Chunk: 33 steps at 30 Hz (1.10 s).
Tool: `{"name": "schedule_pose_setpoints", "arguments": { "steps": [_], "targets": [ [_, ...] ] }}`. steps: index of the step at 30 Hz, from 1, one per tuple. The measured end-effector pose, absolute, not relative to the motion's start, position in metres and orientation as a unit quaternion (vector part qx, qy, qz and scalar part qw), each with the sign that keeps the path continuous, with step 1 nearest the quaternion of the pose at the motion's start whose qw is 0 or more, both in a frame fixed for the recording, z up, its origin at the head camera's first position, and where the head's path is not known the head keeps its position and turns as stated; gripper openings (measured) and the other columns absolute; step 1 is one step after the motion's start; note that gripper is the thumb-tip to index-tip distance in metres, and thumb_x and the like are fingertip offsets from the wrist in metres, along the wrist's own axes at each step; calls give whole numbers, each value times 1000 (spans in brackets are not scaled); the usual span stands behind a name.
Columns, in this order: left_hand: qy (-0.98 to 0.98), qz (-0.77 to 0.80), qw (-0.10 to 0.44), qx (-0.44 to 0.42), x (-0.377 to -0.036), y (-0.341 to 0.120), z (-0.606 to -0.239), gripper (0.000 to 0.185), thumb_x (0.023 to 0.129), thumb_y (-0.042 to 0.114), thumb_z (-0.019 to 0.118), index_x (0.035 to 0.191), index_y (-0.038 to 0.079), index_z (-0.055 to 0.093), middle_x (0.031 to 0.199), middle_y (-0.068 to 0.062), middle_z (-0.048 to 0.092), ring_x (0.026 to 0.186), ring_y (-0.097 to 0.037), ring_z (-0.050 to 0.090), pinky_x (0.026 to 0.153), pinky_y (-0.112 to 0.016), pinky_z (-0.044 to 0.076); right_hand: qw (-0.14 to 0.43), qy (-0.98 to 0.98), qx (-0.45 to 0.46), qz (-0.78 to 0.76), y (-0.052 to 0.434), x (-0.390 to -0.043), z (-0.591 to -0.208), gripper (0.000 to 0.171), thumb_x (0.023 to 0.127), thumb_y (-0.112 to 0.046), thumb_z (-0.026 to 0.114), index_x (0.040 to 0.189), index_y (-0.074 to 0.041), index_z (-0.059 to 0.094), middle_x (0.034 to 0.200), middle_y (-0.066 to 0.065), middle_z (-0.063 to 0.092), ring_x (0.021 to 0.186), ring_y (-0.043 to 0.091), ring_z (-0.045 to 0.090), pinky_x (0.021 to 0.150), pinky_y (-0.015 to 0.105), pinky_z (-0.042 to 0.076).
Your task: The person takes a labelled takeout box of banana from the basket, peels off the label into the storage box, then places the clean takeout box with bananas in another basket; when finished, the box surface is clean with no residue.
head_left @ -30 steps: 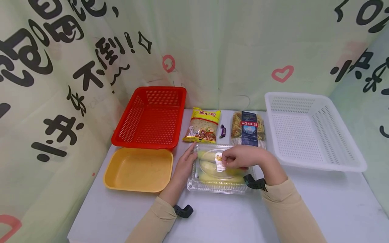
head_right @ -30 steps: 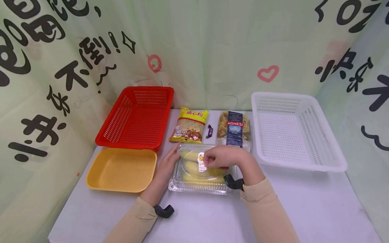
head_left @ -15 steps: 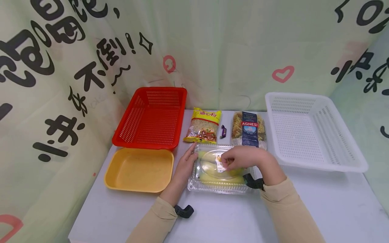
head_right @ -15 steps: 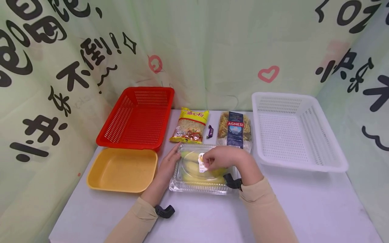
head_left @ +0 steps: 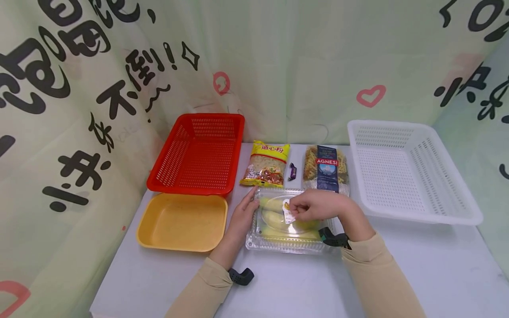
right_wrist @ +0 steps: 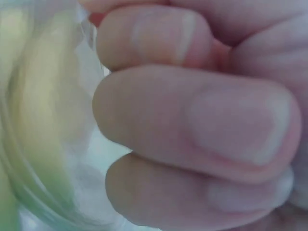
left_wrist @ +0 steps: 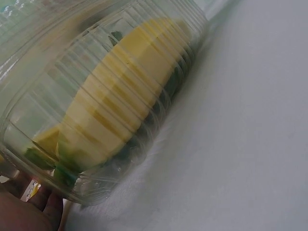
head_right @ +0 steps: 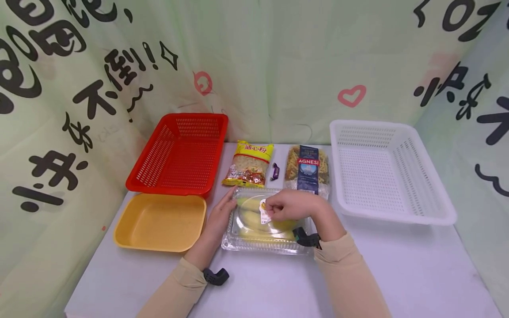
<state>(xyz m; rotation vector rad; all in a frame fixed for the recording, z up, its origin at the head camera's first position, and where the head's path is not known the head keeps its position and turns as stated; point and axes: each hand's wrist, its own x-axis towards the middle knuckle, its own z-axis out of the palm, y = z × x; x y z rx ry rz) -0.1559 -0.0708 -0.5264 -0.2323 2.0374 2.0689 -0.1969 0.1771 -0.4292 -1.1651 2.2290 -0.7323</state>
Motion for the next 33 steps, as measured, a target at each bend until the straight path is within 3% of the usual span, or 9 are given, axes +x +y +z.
{"name": "schedule_pose_setpoints", "arguments": {
  "steps": [6, 16, 23, 33],
  "targets": [
    [703, 698, 110, -80, -156, -69, -526, 49, 99, 39, 51, 147, 43, 42, 159, 10, 35, 151, -19, 24, 123, -49, 23, 239, 823, -422, -296, 177, -201, -435, 18, 94, -9, 59, 79, -20, 58, 61, -13, 37, 55, 0, 36, 56, 19, 36],
    [707, 696, 103, -69, -155, -70, -526, 50, 98, 40, 51, 147, 44, 42, 159, 7, 36, 151, -21, 25, 123, -50, 23, 327, 839, -325, -288, 177, -197, -427, 9, 97, -17, 59, 92, -16, 66, 61, -8, 45, 44, 7, 41, 45, 25, 41],
    [705, 695, 117, -80, -155, -70, -527, 48, 99, 41, 50, 146, 48, 42, 159, 11, 34, 151, -18, 24, 123, -49, 23, 331, 818, -344, -320, 178, -199, -432, 15, 100, -18, 56, 89, -10, 61, 56, -7, 44, 41, 7, 41, 44, 24, 42],
    [707, 693, 114, -79, -155, -71, -527, 48, 99, 41, 51, 146, 47, 42, 158, 12, 36, 151, -17, 25, 122, -48, 25, 320, 798, -359, -363, 179, -204, -441, 17, 100, -14, 55, 83, -11, 56, 57, -5, 47, 43, 6, 41, 42, 23, 39]
  ]
}}
